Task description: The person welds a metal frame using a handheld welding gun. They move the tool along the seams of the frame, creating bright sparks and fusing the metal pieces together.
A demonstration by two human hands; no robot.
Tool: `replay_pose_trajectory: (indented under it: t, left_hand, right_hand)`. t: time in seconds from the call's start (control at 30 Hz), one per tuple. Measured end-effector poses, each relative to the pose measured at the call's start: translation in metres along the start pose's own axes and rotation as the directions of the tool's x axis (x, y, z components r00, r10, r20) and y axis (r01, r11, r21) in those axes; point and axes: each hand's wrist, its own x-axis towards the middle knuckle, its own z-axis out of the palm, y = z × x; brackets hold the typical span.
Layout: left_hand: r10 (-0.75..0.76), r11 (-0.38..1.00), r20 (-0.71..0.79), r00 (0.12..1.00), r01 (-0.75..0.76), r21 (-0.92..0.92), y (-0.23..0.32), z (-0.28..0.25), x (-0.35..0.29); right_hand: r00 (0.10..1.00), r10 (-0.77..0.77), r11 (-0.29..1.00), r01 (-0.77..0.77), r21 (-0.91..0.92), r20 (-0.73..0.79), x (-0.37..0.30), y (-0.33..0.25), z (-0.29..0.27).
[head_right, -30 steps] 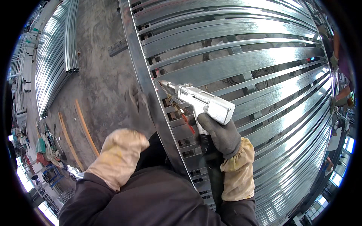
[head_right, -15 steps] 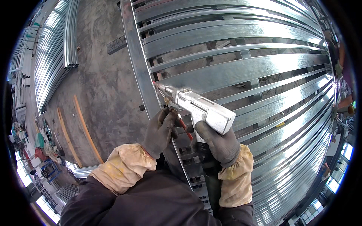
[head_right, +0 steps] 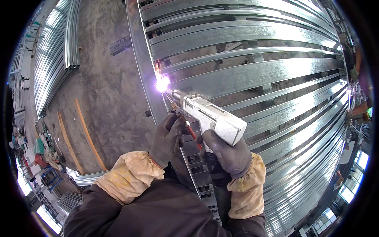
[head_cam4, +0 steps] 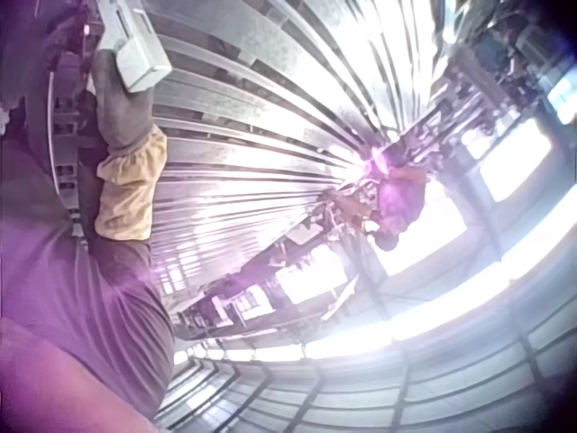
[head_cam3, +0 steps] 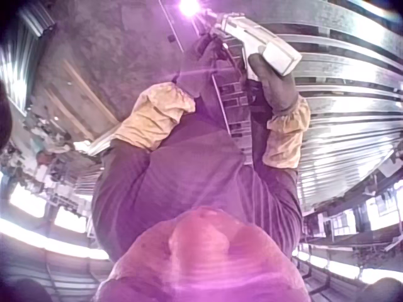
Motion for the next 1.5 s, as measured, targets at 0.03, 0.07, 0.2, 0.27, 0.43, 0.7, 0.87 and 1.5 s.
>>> replay_pose_trajectory:
  t: [0.03, 0.07, 0.2, 0.27, 0.43, 0.7, 0.87, 1.5]
  left_hand:
    - [0.007, 1.0, -0.004, 1.0, -0.007, 0.01, 0.002, 0.001, -0.001]
    - [0.013, 1.0, -0.009, 1.0, -0.013, 0.021, 0.004, 0.001, -0.002]
    - [-0.003, 1.0, 0.004, 1.0, 0.003, -0.003, 0.006, 0.001, -0.002]
    - [0.001, 1.0, 0.007, 1.0, -0.001, 0.025, 0.004, -0.001, -0.001]
    - [0.038, 0.998, 0.008, 0.999, -0.039, 0.044, 0.003, -0.002, -0.003]
    - [-0.009, 1.0, 0.034, 0.999, 0.008, 0.03, -0.004, -0.006, -0.002]
    - [0.022, 1.0, 0.027, 0.999, -0.023, 0.015, -0.005, -0.005, -0.002]
    - [0.082, 0.995, 0.024, 0.996, -0.083, 0.047, -0.002, -0.003, -0.002]
  right_hand:
    - [1.0, -0.009, 1.0, 0.009, 0.002, 0.003, 0.0, 0.0, 0.002]
    - [1.0, -0.017, 1.0, 0.017, 0.005, 0.009, 0.0, 0.0, 0.002]
    - [1.0, 0.015, 1.0, -0.015, -0.001, 0.017, -0.001, 0.003, -0.001]
    - [1.0, 0.021, 1.0, -0.021, -0.018, 0.011, -0.002, 0.002, 0.0]
    - [0.999, 0.008, 1.0, -0.007, -0.028, 0.041, -0.003, 0.004, -0.001]
    - [0.999, 0.015, 0.999, -0.013, -0.034, 0.036, -0.004, 0.001, 0.001]
    - [1.0, -0.012, 1.0, 0.013, -0.025, 0.028, -0.005, 0.005, 0.001]
    - [1.0, -0.005, 0.995, 0.007, -0.103, 0.023, -0.005, 0.006, 0.001]
